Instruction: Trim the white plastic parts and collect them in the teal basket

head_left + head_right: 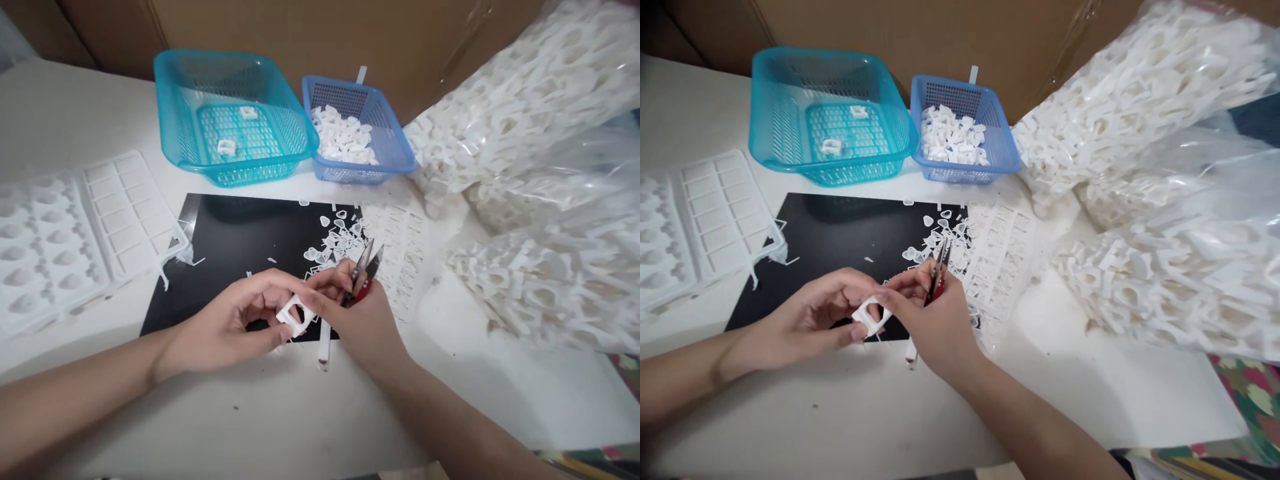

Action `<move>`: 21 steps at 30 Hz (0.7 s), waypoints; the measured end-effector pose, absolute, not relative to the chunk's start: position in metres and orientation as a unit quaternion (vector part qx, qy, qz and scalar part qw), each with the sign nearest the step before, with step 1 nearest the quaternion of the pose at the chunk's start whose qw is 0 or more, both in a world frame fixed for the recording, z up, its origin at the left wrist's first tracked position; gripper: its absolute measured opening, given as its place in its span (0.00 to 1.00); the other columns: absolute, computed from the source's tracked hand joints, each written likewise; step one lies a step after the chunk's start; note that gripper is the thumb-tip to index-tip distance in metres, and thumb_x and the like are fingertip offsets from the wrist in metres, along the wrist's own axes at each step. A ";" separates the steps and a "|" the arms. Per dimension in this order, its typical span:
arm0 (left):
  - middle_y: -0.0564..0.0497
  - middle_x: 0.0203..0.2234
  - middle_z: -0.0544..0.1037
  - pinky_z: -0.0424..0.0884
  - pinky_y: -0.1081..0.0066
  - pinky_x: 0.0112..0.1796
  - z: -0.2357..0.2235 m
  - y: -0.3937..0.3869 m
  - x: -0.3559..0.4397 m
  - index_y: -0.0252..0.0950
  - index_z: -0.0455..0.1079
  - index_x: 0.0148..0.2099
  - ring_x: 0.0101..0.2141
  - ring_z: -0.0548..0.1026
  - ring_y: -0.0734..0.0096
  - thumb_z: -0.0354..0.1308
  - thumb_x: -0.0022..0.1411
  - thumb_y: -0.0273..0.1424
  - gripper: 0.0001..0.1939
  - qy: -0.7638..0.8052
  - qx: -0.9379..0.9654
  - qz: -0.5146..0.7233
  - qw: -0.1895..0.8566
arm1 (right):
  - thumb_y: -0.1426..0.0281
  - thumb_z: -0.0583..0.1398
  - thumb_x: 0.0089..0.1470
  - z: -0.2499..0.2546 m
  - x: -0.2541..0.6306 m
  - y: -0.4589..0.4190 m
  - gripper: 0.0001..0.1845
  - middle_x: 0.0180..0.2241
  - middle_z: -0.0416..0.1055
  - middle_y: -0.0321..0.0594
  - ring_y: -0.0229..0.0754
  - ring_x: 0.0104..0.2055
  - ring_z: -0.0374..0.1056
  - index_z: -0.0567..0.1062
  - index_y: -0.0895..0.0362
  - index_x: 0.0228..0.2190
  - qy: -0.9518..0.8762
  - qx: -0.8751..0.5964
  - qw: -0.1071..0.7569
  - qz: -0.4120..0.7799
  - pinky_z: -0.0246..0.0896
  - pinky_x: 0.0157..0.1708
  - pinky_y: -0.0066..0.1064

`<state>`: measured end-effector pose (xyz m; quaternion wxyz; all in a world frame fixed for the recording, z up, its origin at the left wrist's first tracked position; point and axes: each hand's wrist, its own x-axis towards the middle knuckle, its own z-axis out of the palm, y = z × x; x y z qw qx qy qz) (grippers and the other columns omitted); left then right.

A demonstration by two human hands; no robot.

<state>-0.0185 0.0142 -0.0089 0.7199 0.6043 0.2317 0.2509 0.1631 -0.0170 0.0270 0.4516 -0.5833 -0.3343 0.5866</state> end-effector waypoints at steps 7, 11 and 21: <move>0.49 0.30 0.75 0.71 0.76 0.30 -0.007 0.018 -0.019 0.34 0.76 0.41 0.29 0.70 0.75 0.58 0.62 0.23 0.07 0.260 0.570 0.228 0.745 | 0.67 0.68 0.44 0.017 0.161 -0.016 0.24 0.25 0.73 0.30 0.34 0.25 0.64 0.55 0.53 0.20 -0.368 -0.596 0.455 0.549 0.63 0.30 0.30; 0.51 0.28 0.77 0.72 0.78 0.30 -0.009 0.016 -0.017 0.36 0.79 0.39 0.27 0.72 0.77 0.62 0.60 0.24 0.06 0.279 0.504 0.279 0.768 | 0.63 0.68 0.45 0.015 0.163 -0.017 0.26 0.24 0.70 0.30 0.35 0.25 0.64 0.54 0.53 0.21 -0.369 -0.569 0.457 0.576 0.63 0.30 0.31; 0.50 0.33 0.82 0.74 0.79 0.30 -0.008 0.019 -0.015 0.41 0.80 0.44 0.28 0.75 0.77 0.64 0.59 0.23 0.12 0.270 0.499 0.262 0.781 | 0.65 0.67 0.47 0.024 0.168 -0.017 0.25 0.24 0.70 0.29 0.33 0.25 0.66 0.54 0.54 0.21 -0.343 -0.554 0.417 0.633 0.65 0.32 0.30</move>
